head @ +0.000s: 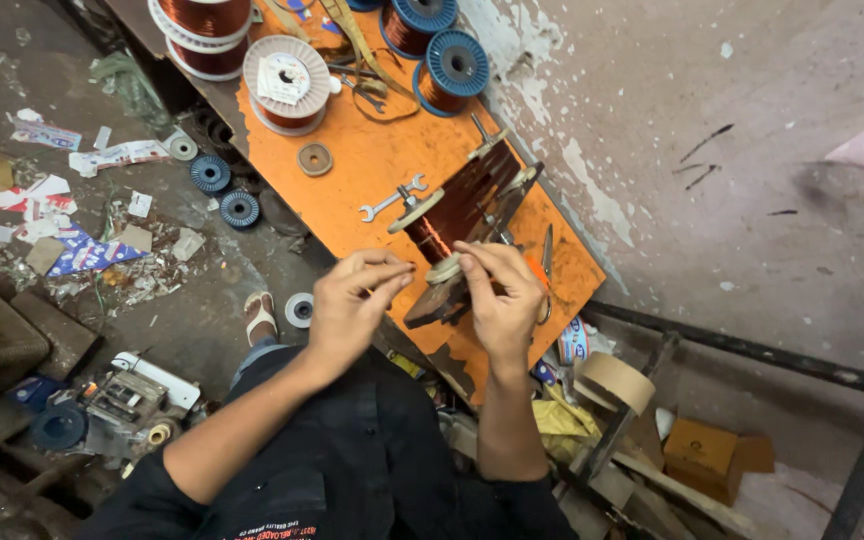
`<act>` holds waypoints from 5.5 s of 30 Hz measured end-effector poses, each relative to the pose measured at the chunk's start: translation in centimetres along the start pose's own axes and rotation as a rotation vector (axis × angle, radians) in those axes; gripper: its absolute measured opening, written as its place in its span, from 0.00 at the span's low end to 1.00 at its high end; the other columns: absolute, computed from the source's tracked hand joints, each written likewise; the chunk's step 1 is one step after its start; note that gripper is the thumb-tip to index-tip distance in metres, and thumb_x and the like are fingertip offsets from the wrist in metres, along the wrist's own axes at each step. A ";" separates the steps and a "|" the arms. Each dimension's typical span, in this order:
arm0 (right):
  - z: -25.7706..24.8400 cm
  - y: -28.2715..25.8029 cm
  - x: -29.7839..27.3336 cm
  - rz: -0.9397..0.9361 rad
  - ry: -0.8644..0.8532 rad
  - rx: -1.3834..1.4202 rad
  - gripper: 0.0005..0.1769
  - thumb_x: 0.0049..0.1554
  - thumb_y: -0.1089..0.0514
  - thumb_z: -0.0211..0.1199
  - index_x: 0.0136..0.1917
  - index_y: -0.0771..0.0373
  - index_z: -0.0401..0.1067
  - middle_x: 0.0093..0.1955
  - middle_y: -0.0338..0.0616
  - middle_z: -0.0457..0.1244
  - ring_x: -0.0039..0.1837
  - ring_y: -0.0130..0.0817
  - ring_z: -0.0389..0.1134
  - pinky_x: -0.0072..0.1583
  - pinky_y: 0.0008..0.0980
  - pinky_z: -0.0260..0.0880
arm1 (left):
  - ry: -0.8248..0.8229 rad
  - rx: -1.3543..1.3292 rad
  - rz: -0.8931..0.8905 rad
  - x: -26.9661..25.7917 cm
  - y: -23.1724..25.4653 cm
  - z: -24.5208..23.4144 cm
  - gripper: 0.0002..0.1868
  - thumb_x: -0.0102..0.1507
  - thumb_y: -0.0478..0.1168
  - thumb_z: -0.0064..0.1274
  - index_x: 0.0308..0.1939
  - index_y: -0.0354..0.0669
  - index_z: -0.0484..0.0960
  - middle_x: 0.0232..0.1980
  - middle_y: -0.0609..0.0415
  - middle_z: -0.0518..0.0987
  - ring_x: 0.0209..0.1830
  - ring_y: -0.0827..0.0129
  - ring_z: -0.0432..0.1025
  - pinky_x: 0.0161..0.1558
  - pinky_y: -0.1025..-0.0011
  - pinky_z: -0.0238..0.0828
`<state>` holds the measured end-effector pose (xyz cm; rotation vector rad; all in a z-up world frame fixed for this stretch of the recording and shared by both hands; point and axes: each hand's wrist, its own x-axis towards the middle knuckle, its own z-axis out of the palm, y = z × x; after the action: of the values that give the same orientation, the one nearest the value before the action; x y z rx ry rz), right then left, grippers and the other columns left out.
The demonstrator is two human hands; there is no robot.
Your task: The person operates a motorized winding machine to wrap copper wire onto a bobbin. They periodically stop the machine to adjust the wire alignment and secure the end with tape before removing the finished coil.
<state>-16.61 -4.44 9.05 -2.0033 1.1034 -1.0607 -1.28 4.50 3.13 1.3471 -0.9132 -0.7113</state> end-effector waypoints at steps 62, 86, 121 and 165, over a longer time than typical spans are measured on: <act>4.5 19.7 -13.9 0.828 0.294 0.972 0.16 0.63 0.54 0.63 0.58 0.68 0.74 0.55 0.40 0.68 0.59 0.28 0.67 0.62 0.31 0.64 | -0.689 -0.205 -0.642 -4.0 -17.9 9.4 0.16 0.67 0.45 0.56 0.52 0.38 0.82 0.33 0.62 0.78 0.30 0.78 0.69 0.33 0.76 0.64; 4.8 37.0 -16.3 0.939 0.320 0.615 0.08 0.58 0.66 0.57 0.50 0.68 0.75 0.38 0.44 0.65 0.33 0.34 0.64 0.34 0.32 0.66 | -0.616 0.308 -0.355 1.0 -27.8 14.5 0.18 0.66 0.50 0.57 0.49 0.39 0.87 0.43 0.48 0.85 0.39 0.62 0.79 0.42 0.66 0.75; 1.7 30.7 -14.5 0.464 0.166 -0.355 0.18 0.56 0.53 0.68 0.54 0.67 0.71 0.45 0.54 0.69 0.46 0.51 0.74 0.48 0.45 0.72 | -0.415 0.576 -0.183 0.3 -26.1 8.6 0.22 0.68 0.54 0.57 0.54 0.40 0.81 0.47 0.42 0.83 0.50 0.50 0.76 0.50 0.55 0.70; 11.0 1.9 -11.3 1.027 0.476 0.992 0.18 0.70 0.42 0.45 0.62 0.54 0.62 0.29 0.32 0.50 0.26 0.21 0.49 0.29 0.23 0.48 | -0.490 -0.313 -0.608 13.2 -7.5 -1.4 0.06 0.65 0.35 0.61 0.44 0.38 0.86 0.28 0.64 0.79 0.16 0.88 0.58 0.18 0.82 0.46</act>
<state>-11.61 5.98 -1.81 -0.3027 1.2281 -1.1342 6.99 -7.07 -2.41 1.1843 -0.7163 -1.6362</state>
